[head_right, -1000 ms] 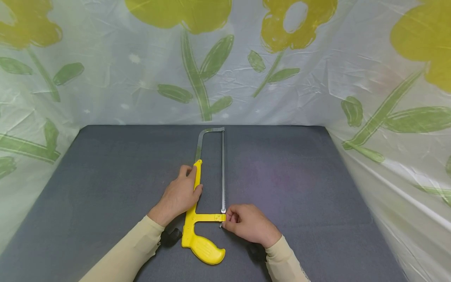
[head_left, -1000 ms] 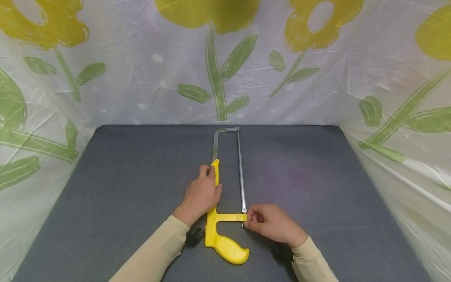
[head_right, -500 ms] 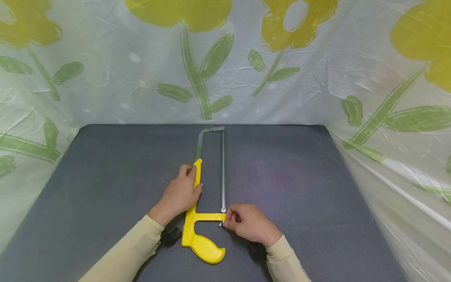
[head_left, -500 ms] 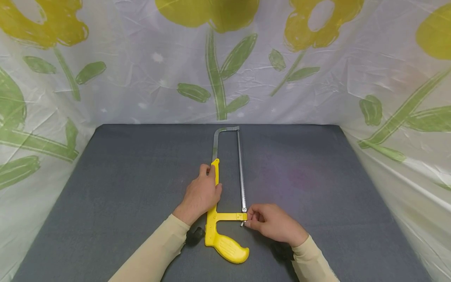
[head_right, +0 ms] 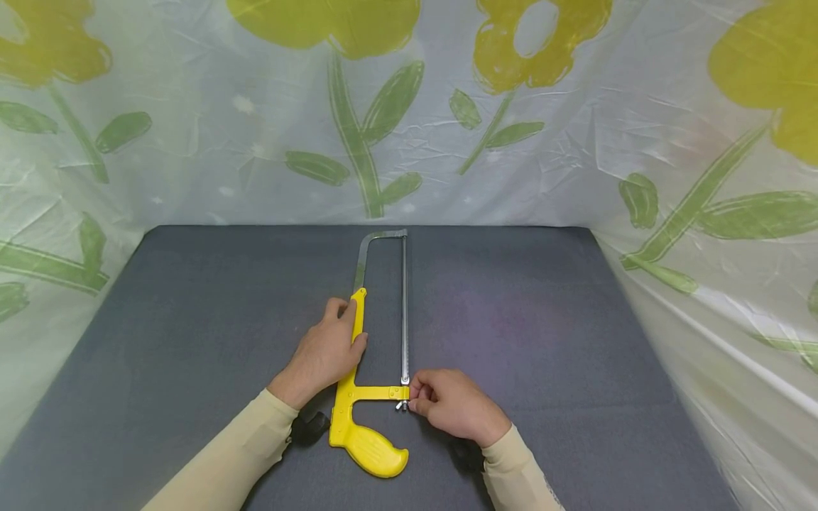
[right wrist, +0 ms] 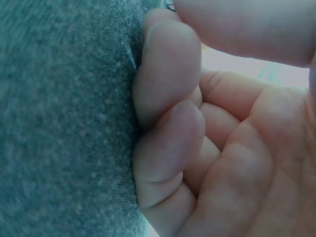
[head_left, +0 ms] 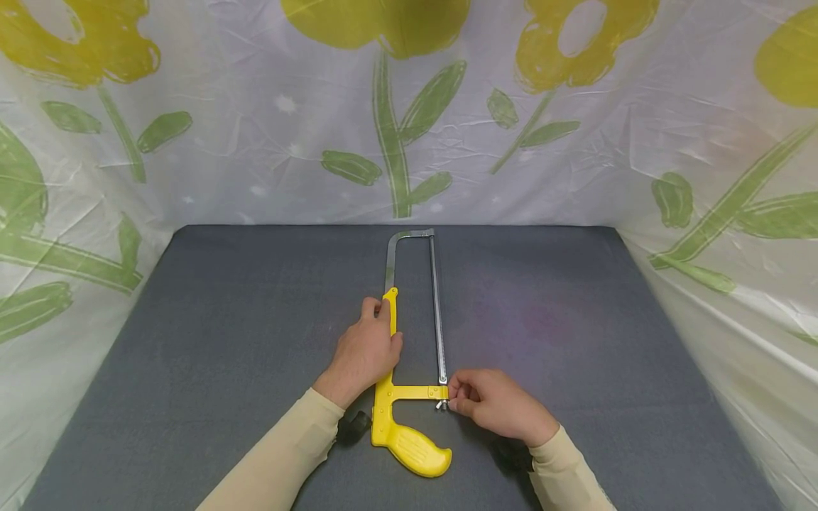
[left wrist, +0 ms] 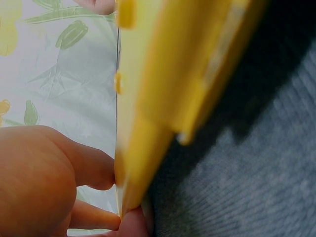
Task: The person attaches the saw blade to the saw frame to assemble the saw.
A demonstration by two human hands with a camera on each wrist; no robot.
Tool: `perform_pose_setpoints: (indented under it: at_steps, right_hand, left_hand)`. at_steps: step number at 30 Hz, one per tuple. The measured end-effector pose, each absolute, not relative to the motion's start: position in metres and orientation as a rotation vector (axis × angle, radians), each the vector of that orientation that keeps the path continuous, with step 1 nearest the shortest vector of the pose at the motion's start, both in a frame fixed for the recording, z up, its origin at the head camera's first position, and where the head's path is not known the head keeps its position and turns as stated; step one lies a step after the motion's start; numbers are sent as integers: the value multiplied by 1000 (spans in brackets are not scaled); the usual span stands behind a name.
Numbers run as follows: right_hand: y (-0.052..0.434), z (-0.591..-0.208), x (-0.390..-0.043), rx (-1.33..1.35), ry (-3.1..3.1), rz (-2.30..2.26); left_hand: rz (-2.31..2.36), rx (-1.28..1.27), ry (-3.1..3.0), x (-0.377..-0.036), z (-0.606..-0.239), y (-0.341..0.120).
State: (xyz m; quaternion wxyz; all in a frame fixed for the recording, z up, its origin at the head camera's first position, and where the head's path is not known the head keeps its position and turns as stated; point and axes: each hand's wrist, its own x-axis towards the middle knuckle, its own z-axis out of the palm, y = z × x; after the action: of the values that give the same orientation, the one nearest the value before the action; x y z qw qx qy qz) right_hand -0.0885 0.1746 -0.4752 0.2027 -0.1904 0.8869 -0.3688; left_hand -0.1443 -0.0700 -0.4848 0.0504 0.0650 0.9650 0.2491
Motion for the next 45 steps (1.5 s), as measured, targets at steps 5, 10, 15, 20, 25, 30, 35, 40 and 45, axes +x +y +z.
perform_pose_setpoints:
  at_steps: [5, 10, 15, 20, 25, 30, 35, 40, 45]
  right_hand:
    - [175, -476, -89, -531, 2479, -1029]
    - [174, -475, -88, -535, 2483, -1021]
    - [173, -473, -88, -532, 2491, -1009]
    - [172, -472, -88, -522, 2495, -1001]
    - [173, -473, -88, -522, 2496, -1006]
    - [173, -473, -87, -517, 2488, -1019]
    - [173, -473, -87, -514, 2482, -1026]
    - [173, -473, -87, -503, 2487, -1020]
    - [171, -473, -87, -494, 2500, -1009]
  left_hand:
    - [766, 196, 2938, -144, -485, -70]
    - [762, 194, 2940, -144, -485, -70]
    - [760, 193, 2942, -144, -485, -70]
    - [762, 185, 2939, -144, -485, -69]
    - [761, 184, 2939, -144, -485, -69]
    - [763, 187, 2941, -144, -485, -69]
    - [757, 185, 2941, -144, -485, -69]
    - [746, 182, 2940, -144, -484, -69]
    - [751, 194, 2944, -144, -485, -70]
